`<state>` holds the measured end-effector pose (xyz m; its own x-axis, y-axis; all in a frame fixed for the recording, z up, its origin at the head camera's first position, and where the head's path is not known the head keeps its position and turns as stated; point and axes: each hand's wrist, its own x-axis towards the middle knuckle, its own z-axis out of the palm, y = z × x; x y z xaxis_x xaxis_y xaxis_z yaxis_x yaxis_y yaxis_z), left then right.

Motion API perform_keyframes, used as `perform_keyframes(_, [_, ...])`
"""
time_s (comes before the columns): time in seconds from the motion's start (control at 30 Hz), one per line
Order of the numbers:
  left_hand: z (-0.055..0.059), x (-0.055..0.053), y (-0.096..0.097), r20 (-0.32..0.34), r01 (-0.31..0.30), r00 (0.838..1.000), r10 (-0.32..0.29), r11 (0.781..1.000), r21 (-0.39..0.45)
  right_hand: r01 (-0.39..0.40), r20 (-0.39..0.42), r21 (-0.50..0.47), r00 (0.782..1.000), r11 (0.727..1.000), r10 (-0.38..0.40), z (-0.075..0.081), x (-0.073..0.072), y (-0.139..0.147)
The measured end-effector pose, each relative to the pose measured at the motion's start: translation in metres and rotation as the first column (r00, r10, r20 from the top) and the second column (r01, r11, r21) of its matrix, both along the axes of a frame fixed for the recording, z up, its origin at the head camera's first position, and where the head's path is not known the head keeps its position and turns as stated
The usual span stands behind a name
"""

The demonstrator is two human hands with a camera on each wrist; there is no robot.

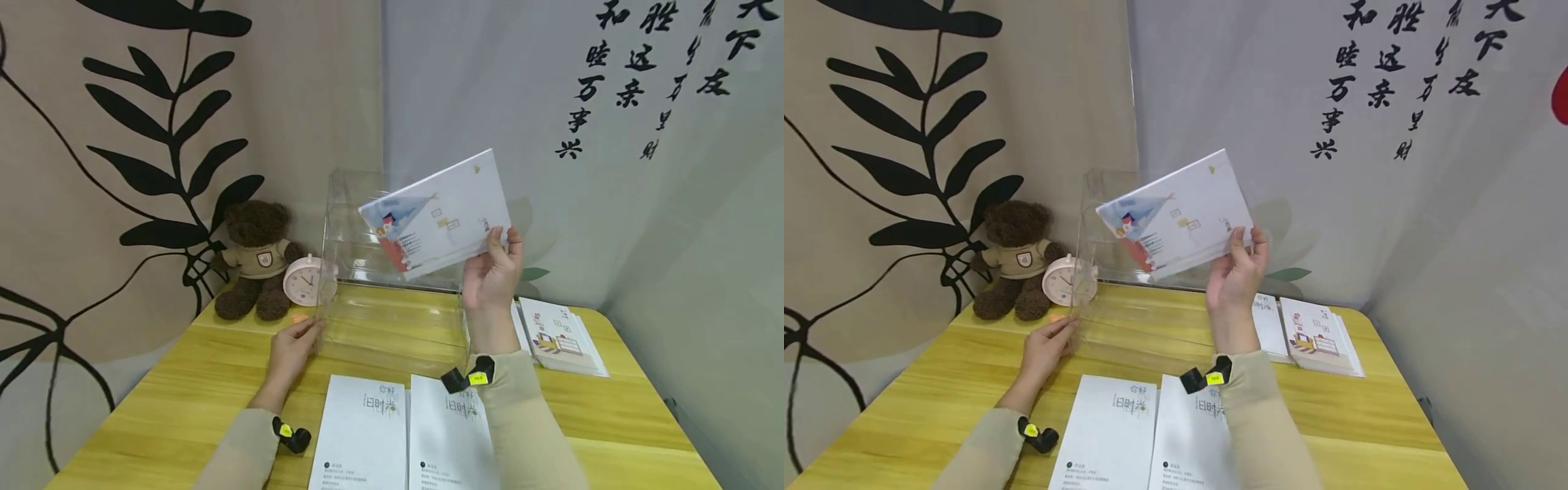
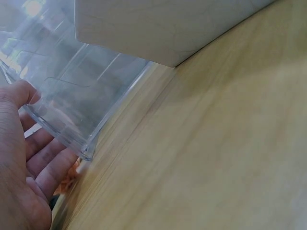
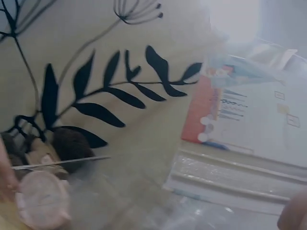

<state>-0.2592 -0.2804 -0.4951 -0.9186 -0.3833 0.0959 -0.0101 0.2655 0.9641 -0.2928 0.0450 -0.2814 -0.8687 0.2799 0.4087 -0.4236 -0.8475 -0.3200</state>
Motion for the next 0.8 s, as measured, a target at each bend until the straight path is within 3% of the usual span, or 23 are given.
perform_keyframes(0.17, [0.002,0.0,-0.002,-0.011,0.001,1.0,-0.001,1.0,-0.007,-0.069,0.019,0.084,0.998,0.994,0.068,-0.018,0.02,-0.003])
perform_keyframes(0.4, [0.002,0.0,-0.003,0.011,0.014,1.0,-0.014,1.0,0.004,-0.033,-0.097,0.16,0.994,0.987,0.049,-0.02,0.03,0.003])
perform_keyframes(0.63, [0.002,0.0,-0.002,0.022,0.01,1.0,-0.01,1.0,-0.002,-0.056,-0.114,0.145,0.991,0.988,0.073,-0.031,0.035,0.015])
perform_keyframes(0.8, [0.003,0.0,0.0,0.019,0.001,1.0,-0.001,1.0,-0.016,-0.07,-0.113,0.122,0.99,0.99,0.084,-0.03,0.033,0.028])
